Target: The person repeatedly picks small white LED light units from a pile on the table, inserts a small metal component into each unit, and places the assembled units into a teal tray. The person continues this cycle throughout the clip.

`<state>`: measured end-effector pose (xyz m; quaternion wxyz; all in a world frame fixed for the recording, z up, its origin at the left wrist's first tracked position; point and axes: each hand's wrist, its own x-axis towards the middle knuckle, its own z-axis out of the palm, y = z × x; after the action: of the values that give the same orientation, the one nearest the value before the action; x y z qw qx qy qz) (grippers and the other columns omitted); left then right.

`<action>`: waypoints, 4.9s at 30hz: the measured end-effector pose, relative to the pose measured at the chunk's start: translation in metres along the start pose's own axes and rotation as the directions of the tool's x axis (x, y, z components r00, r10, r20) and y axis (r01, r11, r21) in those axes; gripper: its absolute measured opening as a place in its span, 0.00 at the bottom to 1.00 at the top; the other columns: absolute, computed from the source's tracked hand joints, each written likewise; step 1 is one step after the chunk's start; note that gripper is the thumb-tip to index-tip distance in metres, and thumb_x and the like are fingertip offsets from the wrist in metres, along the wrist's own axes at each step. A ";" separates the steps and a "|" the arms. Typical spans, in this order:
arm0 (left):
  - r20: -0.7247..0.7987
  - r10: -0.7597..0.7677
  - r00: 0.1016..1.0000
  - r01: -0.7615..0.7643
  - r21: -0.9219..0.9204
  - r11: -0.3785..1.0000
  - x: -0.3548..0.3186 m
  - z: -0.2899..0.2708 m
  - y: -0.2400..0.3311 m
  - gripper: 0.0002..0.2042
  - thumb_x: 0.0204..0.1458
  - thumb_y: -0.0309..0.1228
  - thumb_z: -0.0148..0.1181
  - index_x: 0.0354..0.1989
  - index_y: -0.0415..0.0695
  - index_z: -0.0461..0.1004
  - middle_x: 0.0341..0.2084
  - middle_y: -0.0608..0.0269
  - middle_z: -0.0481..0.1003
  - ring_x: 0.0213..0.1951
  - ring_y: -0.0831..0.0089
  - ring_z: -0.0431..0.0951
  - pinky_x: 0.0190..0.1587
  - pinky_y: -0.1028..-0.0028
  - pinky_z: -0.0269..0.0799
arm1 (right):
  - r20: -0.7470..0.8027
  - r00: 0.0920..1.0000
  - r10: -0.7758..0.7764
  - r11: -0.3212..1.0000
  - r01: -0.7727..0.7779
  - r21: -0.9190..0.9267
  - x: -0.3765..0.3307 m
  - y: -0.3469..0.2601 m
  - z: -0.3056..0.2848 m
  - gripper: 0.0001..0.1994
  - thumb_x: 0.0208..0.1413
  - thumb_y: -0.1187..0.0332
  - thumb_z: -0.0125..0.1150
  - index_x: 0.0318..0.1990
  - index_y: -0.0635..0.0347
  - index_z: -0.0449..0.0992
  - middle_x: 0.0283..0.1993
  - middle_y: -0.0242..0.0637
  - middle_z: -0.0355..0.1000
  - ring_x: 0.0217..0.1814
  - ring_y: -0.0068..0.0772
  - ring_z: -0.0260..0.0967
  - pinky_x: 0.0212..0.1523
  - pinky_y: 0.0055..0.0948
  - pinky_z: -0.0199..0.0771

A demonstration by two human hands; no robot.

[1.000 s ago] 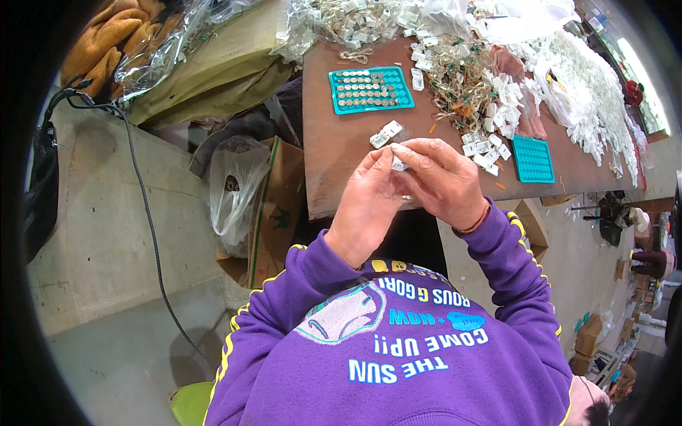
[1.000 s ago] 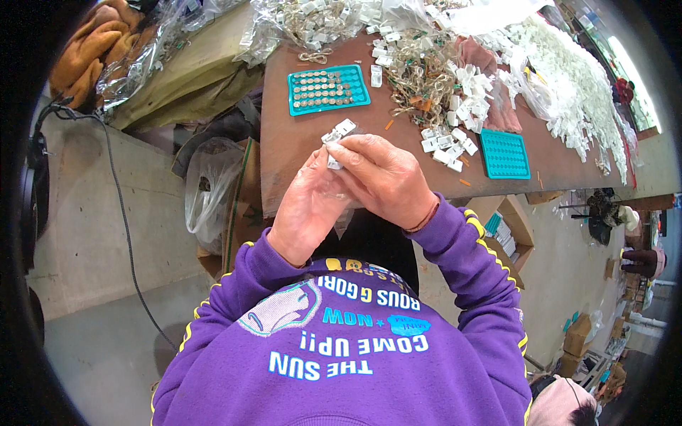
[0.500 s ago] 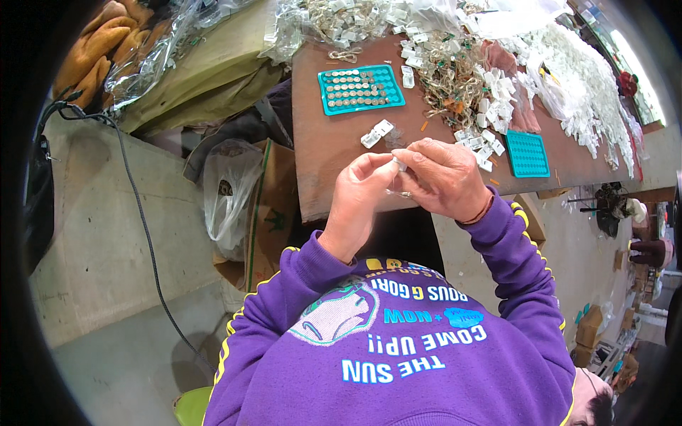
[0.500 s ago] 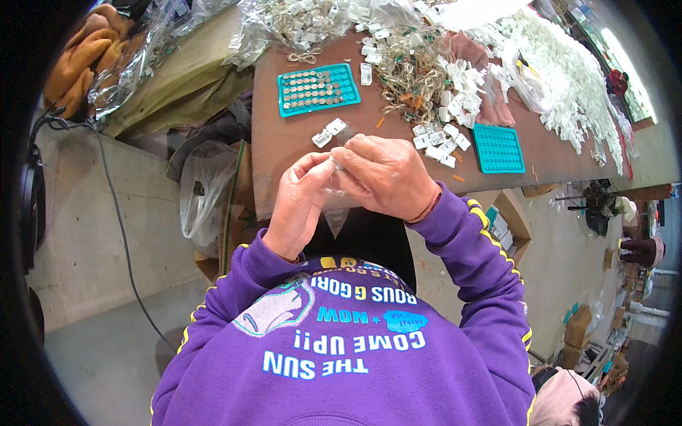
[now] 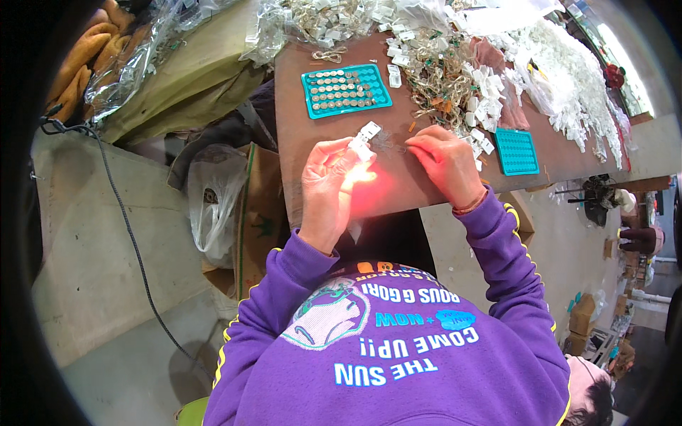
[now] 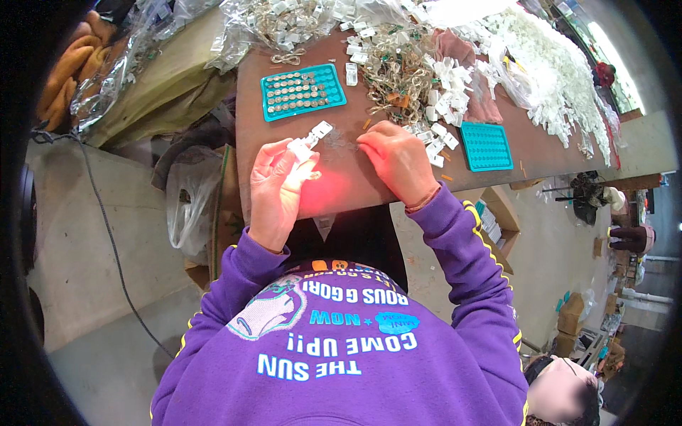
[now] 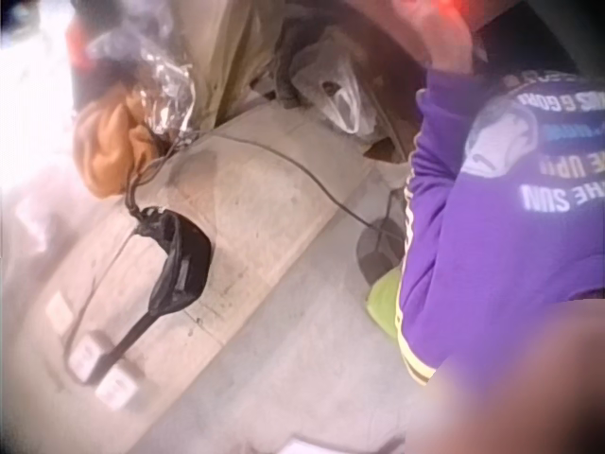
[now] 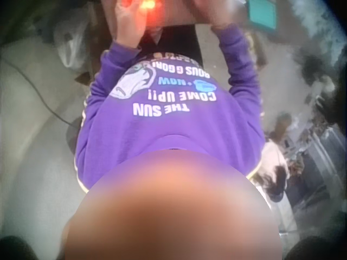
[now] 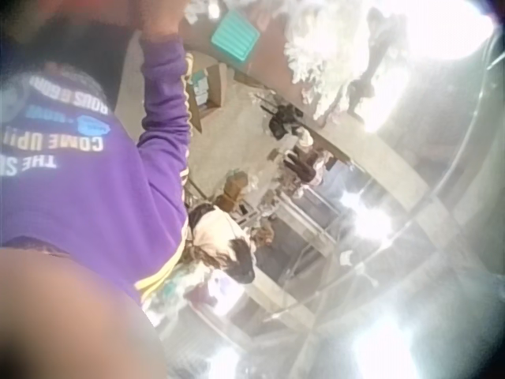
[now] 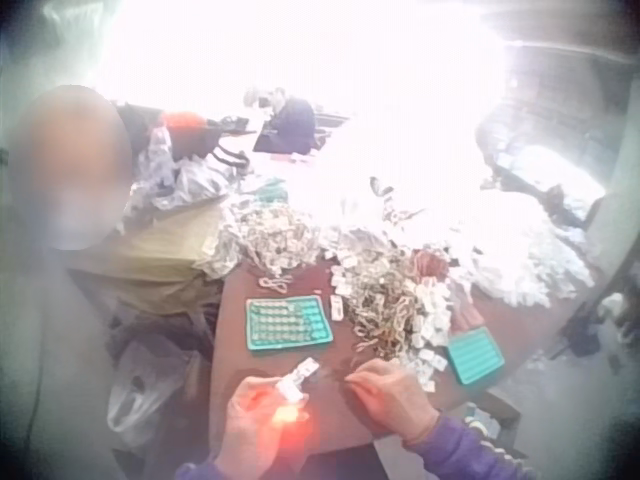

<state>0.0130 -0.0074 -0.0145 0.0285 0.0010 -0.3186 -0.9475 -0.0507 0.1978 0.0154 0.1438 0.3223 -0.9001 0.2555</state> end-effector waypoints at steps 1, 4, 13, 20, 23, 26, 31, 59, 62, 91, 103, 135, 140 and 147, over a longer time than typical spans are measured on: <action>0.003 0.029 1.000 -0.029 0.001 1.000 0.001 0.000 -0.001 0.09 0.59 0.23 0.56 0.46 0.37 0.71 0.41 0.52 0.76 0.43 0.66 0.78 0.51 0.64 0.76 | 0.048 0.998 -0.049 0.998 0.051 -0.036 0.001 0.002 0.002 0.05 0.50 0.71 0.63 0.35 0.59 0.79 0.35 0.37 0.74 0.37 0.43 0.74 0.37 0.35 0.75; -0.011 0.051 0.999 -0.051 -0.009 0.999 0.003 -0.001 -0.002 0.09 0.58 0.24 0.57 0.46 0.37 0.71 0.41 0.52 0.76 0.43 0.65 0.79 0.47 0.64 0.78 | 0.054 0.988 -0.146 0.976 0.153 -0.154 0.006 -0.001 0.008 0.05 0.48 0.69 0.64 0.32 0.58 0.77 0.31 0.37 0.71 0.35 0.41 0.72 0.36 0.35 0.74; 0.005 0.009 1.000 -0.008 -0.061 0.998 0.002 -0.003 0.000 0.09 0.58 0.23 0.57 0.46 0.37 0.71 0.41 0.53 0.76 0.43 0.66 0.79 0.46 0.64 0.78 | 0.150 0.983 -0.106 0.974 0.133 -0.184 0.024 -0.008 0.005 0.01 0.51 0.73 0.56 0.29 0.59 0.73 0.28 0.39 0.72 0.32 0.41 0.74 0.33 0.38 0.73; 0.038 -0.024 0.999 0.024 -0.003 1.000 0.001 -0.007 0.000 0.11 0.58 0.25 0.58 0.48 0.39 0.69 0.43 0.47 0.75 0.45 0.58 0.78 0.44 0.62 0.79 | 0.130 0.951 0.281 0.911 -0.307 0.275 0.030 0.008 0.003 0.05 0.49 0.76 0.61 0.35 0.63 0.77 0.31 0.40 0.78 0.34 0.31 0.78 0.36 0.25 0.76; 0.035 -0.046 0.998 0.047 -0.018 0.999 0.002 -0.009 0.000 0.11 0.57 0.25 0.58 0.48 0.39 0.69 0.43 0.48 0.75 0.45 0.57 0.78 0.43 0.63 0.79 | 0.111 0.942 0.316 0.857 -0.334 0.393 0.027 0.019 0.009 0.07 0.49 0.75 0.63 0.38 0.64 0.78 0.30 0.36 0.78 0.33 0.24 0.76 0.36 0.23 0.75; 0.048 -0.064 0.997 0.066 -0.031 0.997 0.003 -0.009 0.001 0.10 0.58 0.25 0.57 0.47 0.39 0.69 0.43 0.49 0.75 0.45 0.59 0.78 0.44 0.63 0.78 | 0.173 0.913 0.371 0.778 -0.407 0.479 0.026 0.027 0.010 0.09 0.50 0.74 0.63 0.39 0.65 0.79 0.31 0.33 0.78 0.33 0.20 0.75 0.37 0.21 0.74; 0.068 -0.051 0.996 0.051 0.007 0.999 0.005 -0.008 0.001 0.10 0.60 0.25 0.54 0.48 0.37 0.69 0.42 0.53 0.75 0.45 0.66 0.78 0.49 0.63 0.76 | 0.370 0.825 0.426 0.402 -0.540 0.739 0.030 0.018 -0.001 0.06 0.53 0.74 0.63 0.37 0.68 0.78 0.33 0.35 0.78 0.34 0.21 0.75 0.37 0.21 0.74; 0.060 -0.144 0.988 0.146 -0.035 0.989 0.006 -0.004 0.004 0.10 0.60 0.26 0.56 0.46 0.35 0.73 0.41 0.58 0.76 0.40 0.70 0.78 0.45 0.69 0.78 | -0.037 0.999 -0.011 0.934 0.023 0.358 0.029 -0.060 0.002 0.07 0.47 0.82 0.62 0.33 0.65 0.71 0.32 0.40 0.70 0.31 0.37 0.71 0.31 0.28 0.71; 0.051 -0.152 0.987 0.152 0.007 0.988 0.006 -0.003 0.006 0.10 0.59 0.27 0.57 0.46 0.35 0.73 0.40 0.58 0.76 0.40 0.71 0.78 0.44 0.70 0.78 | -0.068 0.998 0.010 0.909 0.020 0.416 0.028 -0.061 0.009 0.07 0.48 0.81 0.62 0.33 0.63 0.71 0.32 0.41 0.70 0.30 0.42 0.73 0.31 0.32 0.73; 0.875 0.056 0.482 -0.805 0.467 -0.367 0.062 0.058 0.068 0.13 0.48 0.28 0.64 0.43 0.44 0.76 0.42 0.52 0.76 0.45 0.56 0.76 0.50 0.59 0.71 | -0.264 0.886 0.381 0.809 -0.182 0.559 -0.019 -0.048 -0.008 0.04 0.55 0.79 0.59 0.37 0.67 0.75 0.36 0.38 0.72 0.37 0.28 0.73 0.39 0.25 0.73; 0.579 0.071 0.812 -0.494 0.747 -0.444 0.106 -0.008 0.071 0.12 0.49 0.31 0.63 0.43 0.44 0.76 0.39 0.56 0.77 0.43 0.57 0.76 0.45 0.64 0.72 | -0.206 0.832 0.516 0.739 -0.310 0.598 -0.061 -0.029 -0.008 0.01 0.54 0.79 0.60 0.34 0.67 0.76 0.30 0.38 0.75 0.30 0.26 0.74 0.32 0.23 0.72; -0.030 -0.100 0.995 0.104 0.393 0.914 0.007 0.007 0.028 0.09 0.58 0.24 0.57 0.45 0.40 0.69 0.36 0.60 0.77 0.39 0.68 0.80 0.44 0.72 0.76 | -0.310 0.945 0.103 0.994 -0.107 0.004 0.128 0.078 -0.009 0.05 0.49 0.67 0.63 0.33 0.54 0.82 0.31 0.40 0.77 0.35 0.36 0.76 0.38 0.32 0.74; -0.074 -0.279 0.957 0.285 0.097 0.954 0.008 0.008 0.031 0.08 0.58 0.25 0.56 0.45 0.41 0.68 0.35 0.63 0.75 0.43 0.67 0.79 0.48 0.70 0.76 | -0.020 0.896 0.443 0.494 -0.225 0.840 0.103 0.062 -0.051 0.09 0.60 0.68 0.59 0.41 0.65 0.78 0.33 0.32 0.77 0.34 0.22 0.74 0.38 0.21 0.74; 0.021 -0.250 0.968 0.244 0.152 0.958 -0.001 0.024 0.011 0.13 0.58 0.24 0.56 0.51 0.41 0.67 0.42 0.63 0.73 0.41 0.75 0.76 0.46 0.76 0.73 | 0.278 0.878 0.390 -0.268 -0.181 0.946 0.036 -0.018 -0.018 0.06 0.62 0.74 0.54 0.45 0.63 0.73 0.41 0.37 0.76 0.42 0.27 0.76 0.42 0.22 0.78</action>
<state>0.0146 -0.0014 0.0117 -0.0966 0.0242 -0.3861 -0.9171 -0.0644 0.1780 0.0518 -0.1574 0.0719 -0.4136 0.8939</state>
